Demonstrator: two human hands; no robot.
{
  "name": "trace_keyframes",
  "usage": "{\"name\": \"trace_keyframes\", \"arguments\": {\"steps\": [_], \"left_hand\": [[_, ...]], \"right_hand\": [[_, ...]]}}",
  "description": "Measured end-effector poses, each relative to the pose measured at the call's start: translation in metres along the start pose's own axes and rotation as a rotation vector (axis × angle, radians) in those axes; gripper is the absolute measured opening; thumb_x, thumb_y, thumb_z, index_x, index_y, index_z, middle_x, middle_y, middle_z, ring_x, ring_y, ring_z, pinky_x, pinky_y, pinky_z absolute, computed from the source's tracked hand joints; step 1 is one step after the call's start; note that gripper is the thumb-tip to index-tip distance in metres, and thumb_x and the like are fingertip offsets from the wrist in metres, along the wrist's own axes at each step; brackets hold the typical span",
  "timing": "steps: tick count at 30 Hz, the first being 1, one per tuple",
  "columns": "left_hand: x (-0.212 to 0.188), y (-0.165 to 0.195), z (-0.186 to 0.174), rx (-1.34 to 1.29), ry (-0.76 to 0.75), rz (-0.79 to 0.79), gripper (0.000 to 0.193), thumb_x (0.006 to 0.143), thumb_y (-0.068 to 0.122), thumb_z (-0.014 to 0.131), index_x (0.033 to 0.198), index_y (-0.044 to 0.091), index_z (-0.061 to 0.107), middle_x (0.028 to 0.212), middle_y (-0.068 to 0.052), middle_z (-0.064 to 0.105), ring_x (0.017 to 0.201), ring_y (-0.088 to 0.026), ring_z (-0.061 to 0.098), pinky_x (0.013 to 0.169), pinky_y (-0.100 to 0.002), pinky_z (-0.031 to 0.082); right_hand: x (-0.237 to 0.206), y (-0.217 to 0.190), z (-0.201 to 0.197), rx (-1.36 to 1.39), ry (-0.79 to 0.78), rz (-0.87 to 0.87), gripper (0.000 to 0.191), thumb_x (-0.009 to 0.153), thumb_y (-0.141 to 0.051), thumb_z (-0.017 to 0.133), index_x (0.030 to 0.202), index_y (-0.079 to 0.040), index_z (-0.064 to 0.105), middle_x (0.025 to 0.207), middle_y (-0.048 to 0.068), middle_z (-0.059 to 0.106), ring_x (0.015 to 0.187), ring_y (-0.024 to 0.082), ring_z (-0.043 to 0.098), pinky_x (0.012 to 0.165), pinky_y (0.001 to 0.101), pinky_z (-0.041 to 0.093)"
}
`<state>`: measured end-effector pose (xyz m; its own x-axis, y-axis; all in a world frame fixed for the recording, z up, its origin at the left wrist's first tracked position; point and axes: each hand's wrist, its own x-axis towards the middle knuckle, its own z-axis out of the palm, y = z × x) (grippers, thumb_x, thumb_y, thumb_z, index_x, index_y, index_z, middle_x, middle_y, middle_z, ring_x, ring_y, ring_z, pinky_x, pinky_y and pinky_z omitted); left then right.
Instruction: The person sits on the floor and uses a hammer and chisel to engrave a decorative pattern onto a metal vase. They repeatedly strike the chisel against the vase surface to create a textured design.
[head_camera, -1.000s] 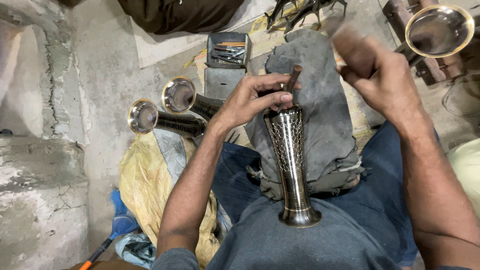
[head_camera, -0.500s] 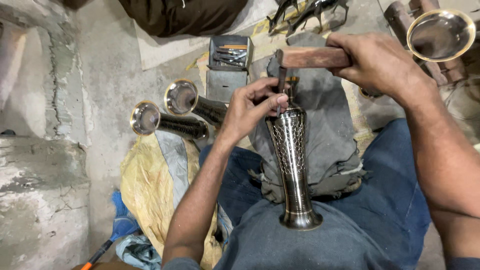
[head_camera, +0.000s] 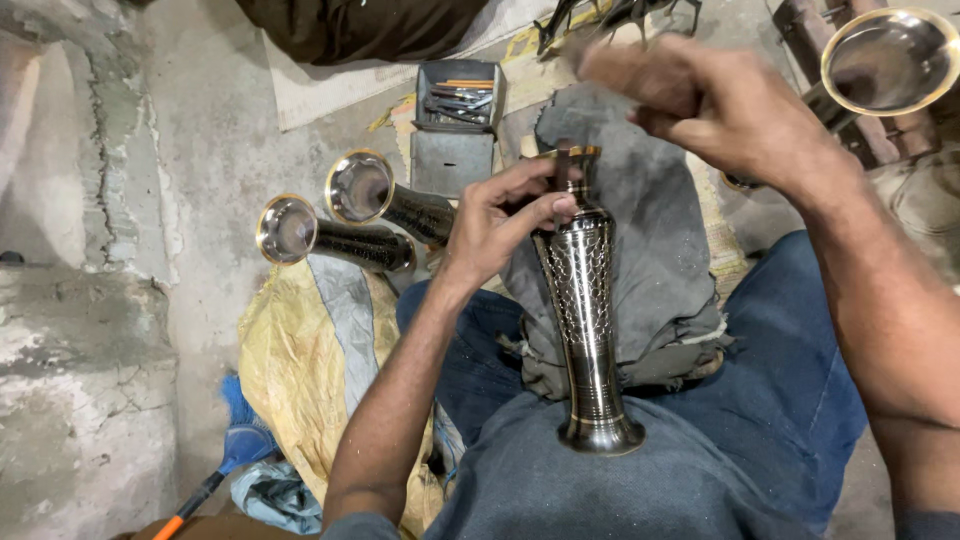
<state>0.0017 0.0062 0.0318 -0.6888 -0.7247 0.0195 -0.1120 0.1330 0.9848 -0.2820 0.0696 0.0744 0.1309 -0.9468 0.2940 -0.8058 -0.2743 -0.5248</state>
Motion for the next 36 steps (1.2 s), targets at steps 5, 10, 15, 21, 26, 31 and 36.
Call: {"name": "trace_keyframes", "arguments": {"steps": [5,10,15,21,26,31,36], "left_hand": [[0.005,0.006,-0.009,0.089,-0.176,0.121,0.037,0.101,0.022,0.074,0.134,0.006,0.069,0.121,-0.011,0.078,0.102,-0.016,0.078,0.087,-0.034,0.068],[0.009,0.005,-0.014,0.049,-0.179,0.055,0.035,0.100,0.024,0.072,0.130,0.006,0.069,0.113,-0.011,0.079,0.096,-0.016,0.079,0.081,-0.034,0.069],[0.011,-0.002,-0.016,-0.070,-0.100,-0.014,0.038,0.097,0.026,0.074,0.130,0.008,0.069,0.102,-0.010,0.081,0.091,-0.017,0.079,0.078,-0.035,0.068],[0.018,-0.006,-0.017,-0.073,-0.153,-0.015,0.038,0.096,0.025,0.075,0.129,0.009,0.069,0.106,-0.008,0.079,0.093,-0.018,0.078,0.078,-0.035,0.069],[0.016,-0.004,-0.018,-0.134,-0.213,-0.032,0.037,0.098,0.025,0.073,0.130,0.008,0.069,0.117,-0.005,0.077,0.099,-0.016,0.078,0.083,-0.035,0.069],[0.015,-0.003,-0.016,-0.093,-0.190,-0.015,0.038,0.098,0.024,0.074,0.131,0.006,0.070,0.116,-0.006,0.078,0.099,-0.017,0.078,0.082,-0.035,0.069],[0.012,-0.005,-0.015,-0.083,-0.141,0.014,0.041,0.097,0.024,0.075,0.133,0.005,0.067,0.115,-0.007,0.077,0.098,-0.017,0.076,0.079,-0.034,0.067]], "right_hand": [[-0.015,-0.012,0.001,-0.039,0.144,-0.127,0.035,0.081,-0.002,0.082,0.111,0.000,0.063,0.093,0.018,0.071,0.084,0.030,0.071,0.078,0.0426,0.056],[-0.026,-0.013,-0.004,-0.266,0.120,-0.037,0.034,0.080,-0.004,0.082,0.109,-0.002,0.064,0.092,0.013,0.071,0.090,0.030,0.072,0.080,0.0419,0.057],[-0.031,-0.007,0.000,-0.121,0.160,0.096,0.030,0.098,-0.016,0.084,0.114,-0.001,0.063,0.092,0.015,0.067,0.091,0.032,0.069,0.080,0.0435,0.052],[-0.029,-0.007,0.002,-0.158,0.154,0.108,0.029,0.096,-0.015,0.084,0.115,-0.002,0.067,0.089,0.013,0.068,0.087,0.030,0.070,0.077,0.0430,0.053],[-0.024,-0.016,-0.003,0.067,0.090,0.360,0.032,0.093,-0.022,0.079,0.107,0.000,0.060,0.078,0.014,0.064,0.071,0.031,0.067,0.066,0.0444,0.051],[-0.024,-0.018,-0.007,-0.176,0.107,0.083,0.031,0.091,-0.015,0.082,0.107,-0.001,0.060,0.081,0.014,0.064,0.082,0.032,0.068,0.071,0.0463,0.051],[-0.013,-0.007,-0.006,-0.207,-0.037,0.103,0.034,0.088,-0.015,0.080,0.114,-0.004,0.061,0.090,0.015,0.070,0.089,0.035,0.071,0.076,0.0475,0.055]]}}
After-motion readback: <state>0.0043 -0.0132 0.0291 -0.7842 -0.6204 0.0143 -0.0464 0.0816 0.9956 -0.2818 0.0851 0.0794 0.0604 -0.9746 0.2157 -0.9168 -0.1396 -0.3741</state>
